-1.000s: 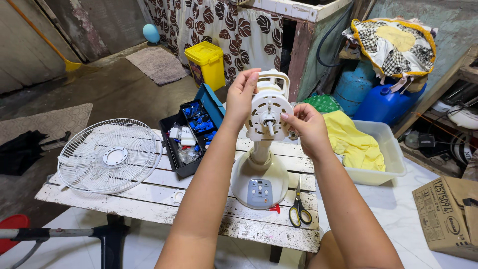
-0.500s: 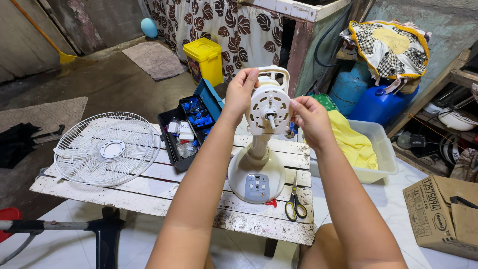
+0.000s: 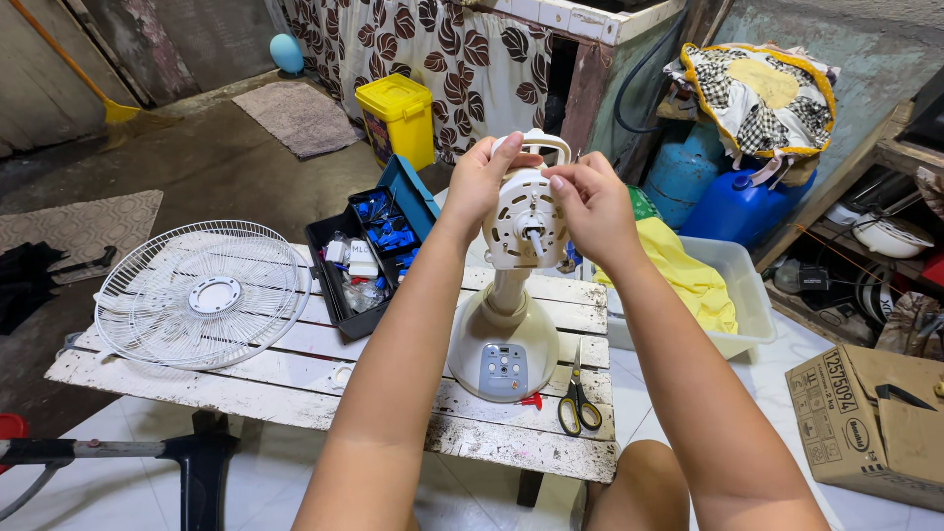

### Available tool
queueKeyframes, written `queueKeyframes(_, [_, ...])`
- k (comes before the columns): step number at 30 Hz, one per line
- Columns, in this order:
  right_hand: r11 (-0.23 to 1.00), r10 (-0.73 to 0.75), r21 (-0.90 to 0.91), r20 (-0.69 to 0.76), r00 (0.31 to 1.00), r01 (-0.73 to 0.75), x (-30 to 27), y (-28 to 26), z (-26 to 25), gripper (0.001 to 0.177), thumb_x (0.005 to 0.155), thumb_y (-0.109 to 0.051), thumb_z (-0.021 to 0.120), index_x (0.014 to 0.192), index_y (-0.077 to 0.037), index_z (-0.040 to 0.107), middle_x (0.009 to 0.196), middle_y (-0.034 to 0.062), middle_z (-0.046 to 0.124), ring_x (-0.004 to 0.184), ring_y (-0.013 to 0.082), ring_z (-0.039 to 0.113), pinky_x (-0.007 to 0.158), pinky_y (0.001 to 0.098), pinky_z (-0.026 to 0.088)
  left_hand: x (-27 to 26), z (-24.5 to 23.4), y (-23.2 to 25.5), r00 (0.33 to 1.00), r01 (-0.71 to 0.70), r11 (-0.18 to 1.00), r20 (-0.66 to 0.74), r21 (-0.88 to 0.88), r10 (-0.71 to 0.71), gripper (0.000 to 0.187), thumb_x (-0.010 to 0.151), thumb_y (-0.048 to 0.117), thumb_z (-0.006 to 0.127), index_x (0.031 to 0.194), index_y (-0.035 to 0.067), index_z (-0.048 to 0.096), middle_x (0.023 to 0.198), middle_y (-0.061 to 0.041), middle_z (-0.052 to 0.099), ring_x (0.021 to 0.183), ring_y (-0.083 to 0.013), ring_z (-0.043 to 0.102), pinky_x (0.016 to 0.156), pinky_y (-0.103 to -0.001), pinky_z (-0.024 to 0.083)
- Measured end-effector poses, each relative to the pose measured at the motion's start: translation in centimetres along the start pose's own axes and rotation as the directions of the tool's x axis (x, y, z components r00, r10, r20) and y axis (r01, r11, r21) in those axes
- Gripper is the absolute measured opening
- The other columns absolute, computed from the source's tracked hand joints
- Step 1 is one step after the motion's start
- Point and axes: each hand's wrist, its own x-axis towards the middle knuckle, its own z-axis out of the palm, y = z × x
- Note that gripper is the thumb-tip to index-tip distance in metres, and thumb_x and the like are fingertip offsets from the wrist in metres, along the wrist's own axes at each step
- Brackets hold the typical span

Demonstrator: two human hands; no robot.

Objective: The person works on the rear housing of a standing electric fan, repeatedly inserting and removing a small white plastic piece from the motor area. They adjust the piece multiple times and rotate the fan head to access different angles.

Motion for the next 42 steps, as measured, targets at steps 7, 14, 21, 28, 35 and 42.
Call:
queueKeyframes(7, [1.000, -0.013, -0.008, 0.038, 0.999, 0.013, 0.6, 0.0, 0.2, 0.014, 0.098, -0.015, 0.073, 0.100, -0.002, 0.070, 0.093, 0.0024, 0.054, 0.074, 0.0088, 0.053, 0.068, 0.0244, 0.047, -0.2, 0.6, -0.5, 0.982, -0.098, 0.976, -0.140, 0.194, 0.126, 0.045, 0.097, 0.044, 0.065, 0.095, 0.000, 0.066, 0.090, -0.012, 0.077, 0.077, -0.0122, 0.071, 0.070, -0.027, 0.058])
queueKeyframes(14, [0.999, 0.026, 0.033, 0.003, 1.000, -0.026, 0.5, 0.9, 0.5, 0.013, 0.097, -0.015, 0.074, 0.100, -0.003, 0.071, 0.094, 0.0015, 0.054, 0.076, 0.0092, 0.053, 0.069, 0.0244, 0.047, -1.0, 1.4, 0.5, 0.962, -0.125, 0.926, -0.184, 0.356, 0.200, 0.046, 0.097, 0.046, 0.063, 0.093, 0.000, 0.068, 0.084, -0.009, 0.078, 0.074, -0.0103, 0.071, 0.067, -0.026, 0.057])
queueKeyframes(21, [0.978, 0.046, 0.207, -0.012, 0.999, -0.042, 0.5, 1.5, 0.1, 0.012, 0.103, -0.012, 0.065, 0.106, -0.004, 0.072, 0.100, 0.0001, 0.058, 0.088, 0.0069, 0.062, 0.079, 0.0240, 0.052, -0.3, 1.4, 0.7, 0.961, -0.125, 0.910, -0.180, 0.396, 0.210, 0.045, 0.098, 0.045, 0.063, 0.092, 0.001, 0.069, 0.081, -0.008, 0.078, 0.070, -0.0094, 0.070, 0.065, -0.026, 0.055])
queueKeyframes(28, [0.956, 0.198, 0.230, -0.053, 0.979, -0.181, -2.2, -0.4, -2.1, 0.020, 0.099, -0.003, 0.059, 0.118, -0.003, 0.053, 0.092, 0.0028, 0.070, 0.081, 0.0066, 0.062, 0.073, 0.0220, 0.051, 0.1, 1.4, 0.3, 0.963, -0.106, 0.916, -0.190, 0.387, 0.192, 0.045, 0.097, 0.045, 0.063, 0.091, 0.001, 0.068, 0.080, -0.008, 0.078, 0.068, -0.0097, 0.069, 0.063, -0.026, 0.054])
queueKeyframes(35, [0.934, 0.356, 0.011, 0.044, 0.934, -0.356, -2.6, -1.2, -3.1, 0.019, 0.092, -0.006, 0.072, 0.110, -0.001, 0.072, 0.090, 0.0054, 0.074, 0.080, 0.0095, 0.069, 0.072, 0.0264, 0.055, -0.4, 1.6, 0.7, 0.955, -0.100, 0.905, -0.214, 0.413, 0.204, 0.047, 0.097, 0.048, 0.062, 0.092, 0.001, 0.070, 0.080, -0.006, 0.078, 0.068, -0.0094, 0.070, 0.064, -0.025, 0.055])
queueKeyframes(42, [0.939, 0.319, 0.098, 0.110, 0.941, -0.330, -2.5, -0.8, -2.8, 0.021, 0.099, -0.007, 0.063, 0.118, -0.003, 0.073, 0.091, 0.0055, 0.075, 0.082, 0.0087, 0.070, 0.076, 0.0251, 0.057, -0.1, 1.5, 0.3, 0.960, -0.085, 0.924, -0.216, 0.374, 0.176, 0.048, 0.096, 0.049, 0.062, 0.091, 0.002, 0.070, 0.080, -0.007, 0.078, 0.067, -0.0093, 0.068, 0.062, -0.026, 0.054])
